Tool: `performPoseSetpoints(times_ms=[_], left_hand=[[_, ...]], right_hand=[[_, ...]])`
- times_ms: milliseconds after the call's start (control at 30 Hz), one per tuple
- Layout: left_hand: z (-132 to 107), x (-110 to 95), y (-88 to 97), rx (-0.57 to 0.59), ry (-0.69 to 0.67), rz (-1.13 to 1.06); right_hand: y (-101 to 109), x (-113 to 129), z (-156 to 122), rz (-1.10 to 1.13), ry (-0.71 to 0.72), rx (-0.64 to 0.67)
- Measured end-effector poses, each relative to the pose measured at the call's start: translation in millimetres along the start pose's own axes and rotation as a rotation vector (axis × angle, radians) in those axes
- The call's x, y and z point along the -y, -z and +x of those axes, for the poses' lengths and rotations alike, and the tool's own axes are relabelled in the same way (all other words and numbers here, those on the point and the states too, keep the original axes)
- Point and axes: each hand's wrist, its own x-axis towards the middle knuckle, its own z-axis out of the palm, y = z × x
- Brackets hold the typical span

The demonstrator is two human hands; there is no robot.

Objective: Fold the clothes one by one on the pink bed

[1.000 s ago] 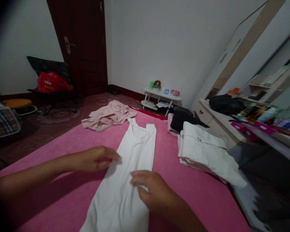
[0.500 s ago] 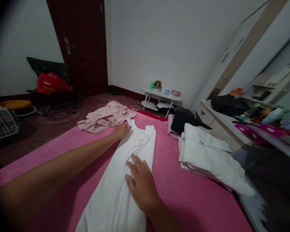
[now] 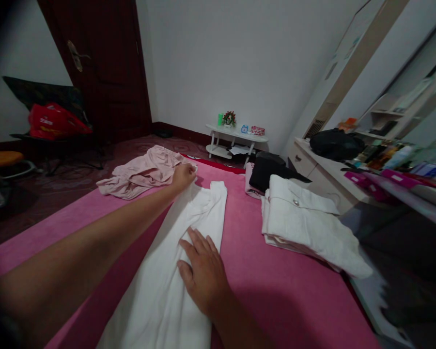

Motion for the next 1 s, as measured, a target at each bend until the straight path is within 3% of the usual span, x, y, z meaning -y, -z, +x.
performPoseSetpoints(times_ms=[200,400,600,733,900,1000], left_hand=[[-8,-1,-30.9,0.151,-0.167,0.028],[-16,14,-35.0,0.257,-0.284,0.116],[-24,15,-31.5,0.379,-0.344,0.176],[-47,16,-22.3,0.401,-0.401,0.144],[-87,33,0.9,0.326,-0.423,-0.009],[-88,43,10.9,0.232,-0.309,-0.089]], right_hand=[[-1,-1,-1,-0.015,-0.003,0.008],[-2,-1,-1,-0.026,-0.001,0.007],[-2,-1,-1,-0.018,0.005,0.022],[-2,-1,-1,-0.010,-0.009,0.029],[-5,-4,-3,0.081,-0.001,-0.033],[-7,-16,4,0.225,-0.041,-0.186]])
